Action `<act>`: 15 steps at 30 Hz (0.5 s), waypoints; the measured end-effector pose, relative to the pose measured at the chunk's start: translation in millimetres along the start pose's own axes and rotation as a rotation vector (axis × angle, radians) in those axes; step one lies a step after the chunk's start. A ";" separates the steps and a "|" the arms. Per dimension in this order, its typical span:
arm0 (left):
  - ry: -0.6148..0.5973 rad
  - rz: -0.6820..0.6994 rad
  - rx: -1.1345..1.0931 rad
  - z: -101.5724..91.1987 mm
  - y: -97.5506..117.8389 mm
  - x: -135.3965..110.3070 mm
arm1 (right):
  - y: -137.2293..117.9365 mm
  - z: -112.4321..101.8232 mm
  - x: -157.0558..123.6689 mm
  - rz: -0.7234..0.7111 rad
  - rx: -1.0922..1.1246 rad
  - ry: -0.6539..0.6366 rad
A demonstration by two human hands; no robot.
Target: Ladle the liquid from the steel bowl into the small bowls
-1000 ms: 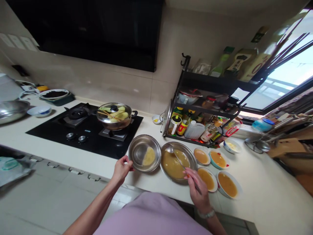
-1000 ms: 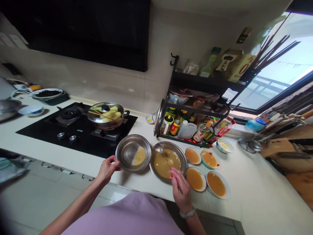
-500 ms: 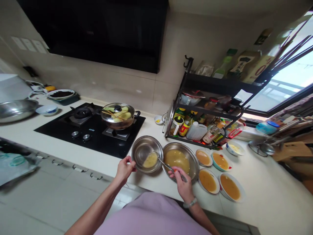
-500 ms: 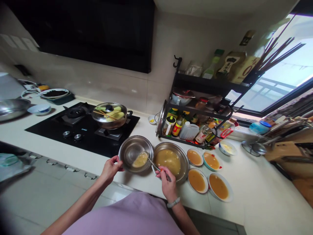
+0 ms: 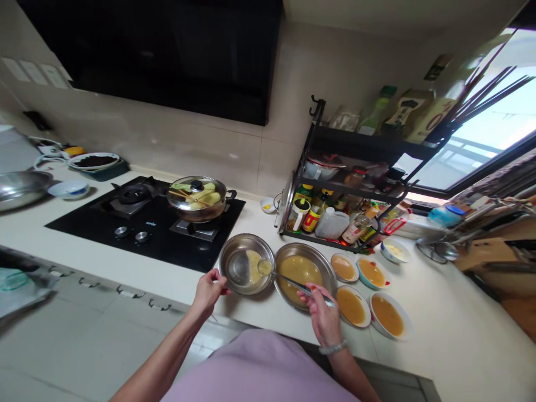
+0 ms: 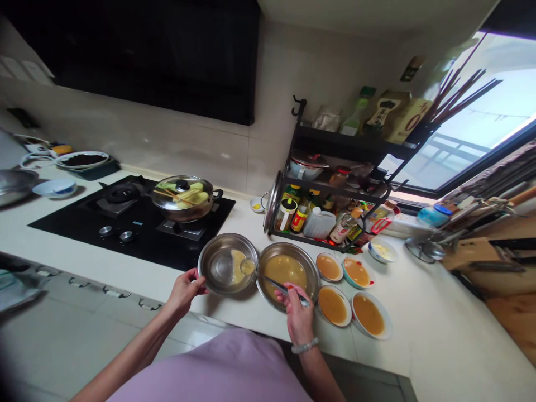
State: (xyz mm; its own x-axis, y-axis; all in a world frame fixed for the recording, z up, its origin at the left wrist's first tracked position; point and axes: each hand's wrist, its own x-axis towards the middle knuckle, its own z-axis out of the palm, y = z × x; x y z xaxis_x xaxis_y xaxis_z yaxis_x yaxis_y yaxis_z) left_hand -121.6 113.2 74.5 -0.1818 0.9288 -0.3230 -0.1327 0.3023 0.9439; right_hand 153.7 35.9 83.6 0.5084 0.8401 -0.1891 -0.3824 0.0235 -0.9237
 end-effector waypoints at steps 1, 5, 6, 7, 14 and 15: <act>-0.002 -0.001 -0.001 0.2 -0.1 0.2 | -0.6 -2.9 1.6 -0.012 0.003 0.004; -0.004 -0.002 -0.010 0.4 -0.3 1.4 | -7.5 -17.4 9.5 -0.078 -0.007 0.034; -0.003 -0.001 -0.010 0.3 -0.4 1.9 | -10.2 -21.5 11.4 -0.103 -0.019 0.043; -0.001 0.001 -0.009 0.2 -0.5 2.3 | -12.9 -26.0 12.9 -0.133 -0.038 0.050; 0.009 0.011 -0.013 -1.0 -1.2 5.9 | -20.9 -60.9 11.8 -0.518 -0.573 -0.085; 0.010 0.010 -0.015 -1.0 -1.0 6.4 | -20.7 -65.2 10.3 -0.623 -0.664 -0.141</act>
State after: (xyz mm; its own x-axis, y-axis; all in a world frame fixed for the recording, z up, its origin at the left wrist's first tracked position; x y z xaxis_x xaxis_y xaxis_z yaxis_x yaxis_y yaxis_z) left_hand -123.5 118.6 71.4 -0.1931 0.9295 -0.3143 -0.1450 0.2898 0.9460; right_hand 217.1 8.7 79.0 0.3585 0.8395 0.4084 0.4724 0.2142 -0.8550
